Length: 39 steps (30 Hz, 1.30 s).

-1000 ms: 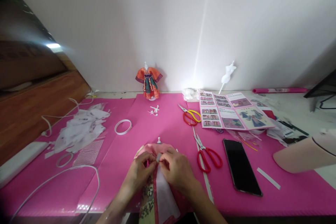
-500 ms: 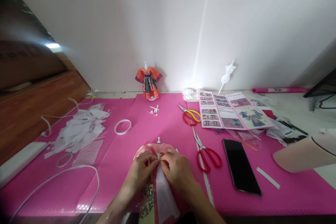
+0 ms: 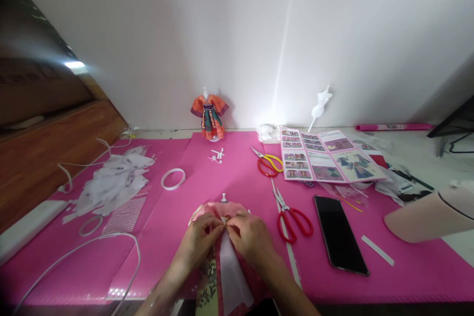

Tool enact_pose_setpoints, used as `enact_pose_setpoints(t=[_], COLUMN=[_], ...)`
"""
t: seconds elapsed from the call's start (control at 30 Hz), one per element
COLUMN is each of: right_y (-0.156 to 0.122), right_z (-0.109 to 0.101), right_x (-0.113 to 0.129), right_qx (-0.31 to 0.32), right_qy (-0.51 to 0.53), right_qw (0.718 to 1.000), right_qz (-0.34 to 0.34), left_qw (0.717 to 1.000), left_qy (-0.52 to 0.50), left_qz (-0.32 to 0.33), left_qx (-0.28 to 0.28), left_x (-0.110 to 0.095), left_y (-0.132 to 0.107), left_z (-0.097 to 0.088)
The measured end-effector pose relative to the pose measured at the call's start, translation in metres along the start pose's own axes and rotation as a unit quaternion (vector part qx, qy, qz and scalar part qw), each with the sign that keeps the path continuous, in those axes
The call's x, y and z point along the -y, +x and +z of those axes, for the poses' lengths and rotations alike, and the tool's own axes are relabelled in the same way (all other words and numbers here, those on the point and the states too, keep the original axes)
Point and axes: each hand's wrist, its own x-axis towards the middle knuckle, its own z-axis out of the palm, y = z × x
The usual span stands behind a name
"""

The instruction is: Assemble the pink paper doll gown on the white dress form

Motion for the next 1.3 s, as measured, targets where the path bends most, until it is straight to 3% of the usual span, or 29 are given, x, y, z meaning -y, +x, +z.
enact_pose_setpoints(t=[0.77, 1.3], right_y=[0.001, 0.002], right_z=[0.001, 0.001], right_x=[-0.004, 0.0], right_qx=[-0.006, -0.006], right_qy=[0.012, 0.039], right_qw=[1.0, 0.999], right_qz=[-0.026, -0.009], left_qw=[1.0, 0.999], left_qy=[0.023, 0.035], left_qz=[0.017, 0.012], left_qx=[-0.006, -0.016], left_x=[-0.004, -0.01], left_y=[0.002, 0.002], left_z=[-0.001, 0.0])
